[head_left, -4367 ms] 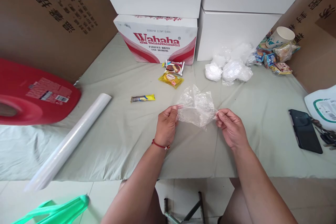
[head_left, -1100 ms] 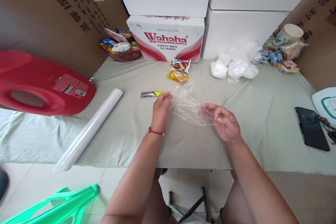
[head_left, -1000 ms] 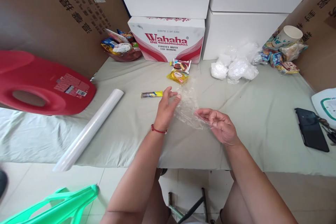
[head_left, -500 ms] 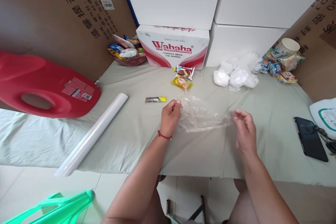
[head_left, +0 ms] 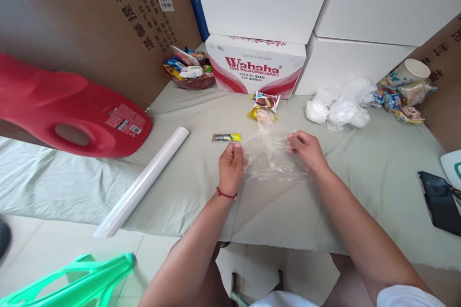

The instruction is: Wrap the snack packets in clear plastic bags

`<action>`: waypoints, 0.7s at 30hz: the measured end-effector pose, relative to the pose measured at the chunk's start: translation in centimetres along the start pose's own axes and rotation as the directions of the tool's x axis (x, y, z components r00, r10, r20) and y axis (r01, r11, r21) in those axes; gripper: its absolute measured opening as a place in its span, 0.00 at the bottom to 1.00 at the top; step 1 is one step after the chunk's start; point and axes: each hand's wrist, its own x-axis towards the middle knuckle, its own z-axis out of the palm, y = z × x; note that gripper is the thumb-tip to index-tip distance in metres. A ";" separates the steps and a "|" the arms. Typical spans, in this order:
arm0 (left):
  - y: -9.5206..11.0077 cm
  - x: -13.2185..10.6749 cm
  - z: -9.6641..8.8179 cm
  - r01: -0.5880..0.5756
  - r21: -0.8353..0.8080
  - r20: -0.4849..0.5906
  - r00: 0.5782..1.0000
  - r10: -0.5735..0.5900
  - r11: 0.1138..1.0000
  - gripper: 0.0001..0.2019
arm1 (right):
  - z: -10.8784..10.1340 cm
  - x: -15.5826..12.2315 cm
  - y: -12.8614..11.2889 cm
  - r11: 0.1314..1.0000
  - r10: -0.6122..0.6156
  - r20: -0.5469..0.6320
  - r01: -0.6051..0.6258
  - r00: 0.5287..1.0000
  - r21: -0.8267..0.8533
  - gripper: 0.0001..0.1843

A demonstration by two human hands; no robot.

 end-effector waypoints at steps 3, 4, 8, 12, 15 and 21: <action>-0.3 0.1 -1.6 0.060 -0.025 -0.126 0.990 -0.062 0.998 0.21 | -1.8 -0.4 0.7 0.986 0.126 -0.121 -0.110 0.985 0.128 0.22; -0.4 0.0 -2.0 0.093 -0.030 -0.138 0.986 -0.096 0.995 0.21 | -2.4 -0.7 0.9 0.978 0.163 -0.126 -0.143 0.979 0.153 0.22; -0.7 -0.4 -3.4 0.228 0.067 -0.113 0.969 -0.220 0.971 0.17 | -3.4 -1.7 1.7 0.959 0.263 -0.029 -0.259 0.964 0.112 0.22; 0.2 -0.9 -4.6 -0.099 0.563 -0.268 0.918 0.294 0.821 0.08 | -3.6 -1.6 1.5 0.942 0.333 0.066 -0.329 0.940 -0.070 0.21; 1.2 -2.2 -4.5 -0.471 0.728 -0.054 0.685 0.726 0.498 0.04 | -4.2 -0.9 0.3 0.918 0.358 0.178 -0.311 0.917 -0.247 0.22; 0.5 -4.9 -0.5 -0.931 0.337 0.638 0.336 0.693 0.140 0.11 | -5.6 1.4 -3.0 0.873 0.366 0.487 -0.112 0.793 -0.474 0.22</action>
